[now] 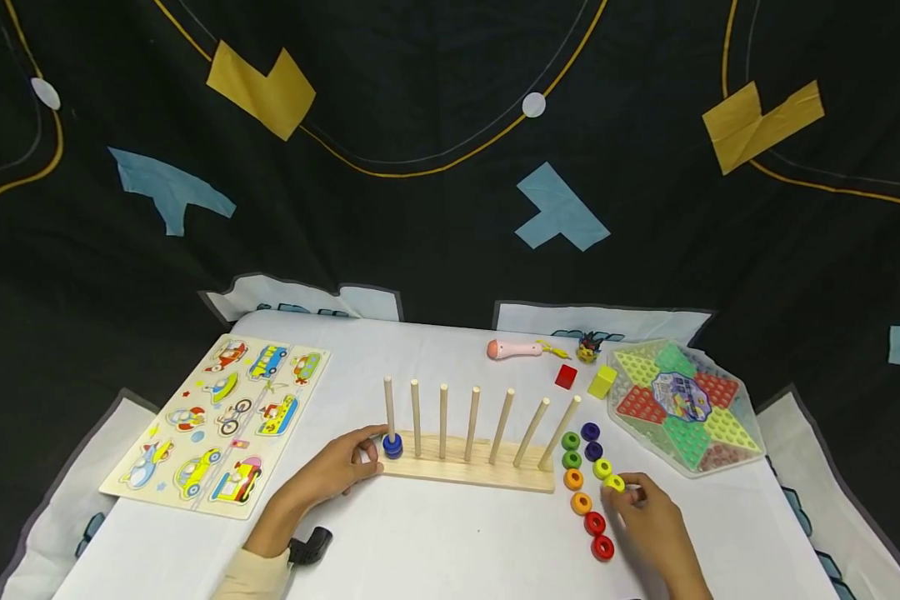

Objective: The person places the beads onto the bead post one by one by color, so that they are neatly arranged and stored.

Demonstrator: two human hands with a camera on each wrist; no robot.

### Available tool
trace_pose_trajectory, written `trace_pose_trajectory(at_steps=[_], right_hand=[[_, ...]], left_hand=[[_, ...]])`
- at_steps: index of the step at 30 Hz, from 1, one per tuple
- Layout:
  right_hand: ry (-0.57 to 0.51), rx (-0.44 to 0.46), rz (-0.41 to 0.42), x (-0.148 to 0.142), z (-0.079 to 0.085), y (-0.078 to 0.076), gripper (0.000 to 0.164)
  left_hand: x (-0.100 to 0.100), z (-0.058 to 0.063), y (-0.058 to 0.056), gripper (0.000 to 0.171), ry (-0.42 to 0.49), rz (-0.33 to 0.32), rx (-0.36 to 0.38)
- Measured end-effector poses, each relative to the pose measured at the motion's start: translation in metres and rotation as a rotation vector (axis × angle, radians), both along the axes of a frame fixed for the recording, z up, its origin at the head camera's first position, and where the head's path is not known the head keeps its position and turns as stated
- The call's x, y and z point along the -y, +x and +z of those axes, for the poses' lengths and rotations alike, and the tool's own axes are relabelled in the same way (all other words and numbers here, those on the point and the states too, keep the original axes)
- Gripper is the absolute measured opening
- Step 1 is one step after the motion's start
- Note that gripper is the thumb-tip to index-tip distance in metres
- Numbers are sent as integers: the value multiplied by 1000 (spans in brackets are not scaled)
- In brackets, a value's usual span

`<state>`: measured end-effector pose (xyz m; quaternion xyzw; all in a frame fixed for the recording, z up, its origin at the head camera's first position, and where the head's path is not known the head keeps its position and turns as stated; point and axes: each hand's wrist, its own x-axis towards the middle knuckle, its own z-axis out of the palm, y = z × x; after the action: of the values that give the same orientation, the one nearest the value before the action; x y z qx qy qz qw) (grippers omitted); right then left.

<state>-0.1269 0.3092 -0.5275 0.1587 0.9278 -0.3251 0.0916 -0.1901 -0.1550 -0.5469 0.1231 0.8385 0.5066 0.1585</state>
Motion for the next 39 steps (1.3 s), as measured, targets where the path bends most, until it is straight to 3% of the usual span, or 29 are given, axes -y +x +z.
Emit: trace_pose_trajectory(at_steps=[5,13,20,23,28,39], right_hand=[[33,-55,-4,5,39,-1,62],[81,-327,47,31,106,-6,57],[55,-500,193,74,162,-21,48],[38,-534,281,98,179,-31,44],[-1,-526,440,144,193,-52,39],[-87,-479,715,222,188,-79,26]], left_hand=[[1,2,-1,57,9,9,4],[2,1,0,56,4,26,8],[0,-1,5,56,6,26,30],[0,-1,5,56,2,21,25],[0,-1,3,57,-7,17,12],[-2,1,-1,58,-50,6,-41]])
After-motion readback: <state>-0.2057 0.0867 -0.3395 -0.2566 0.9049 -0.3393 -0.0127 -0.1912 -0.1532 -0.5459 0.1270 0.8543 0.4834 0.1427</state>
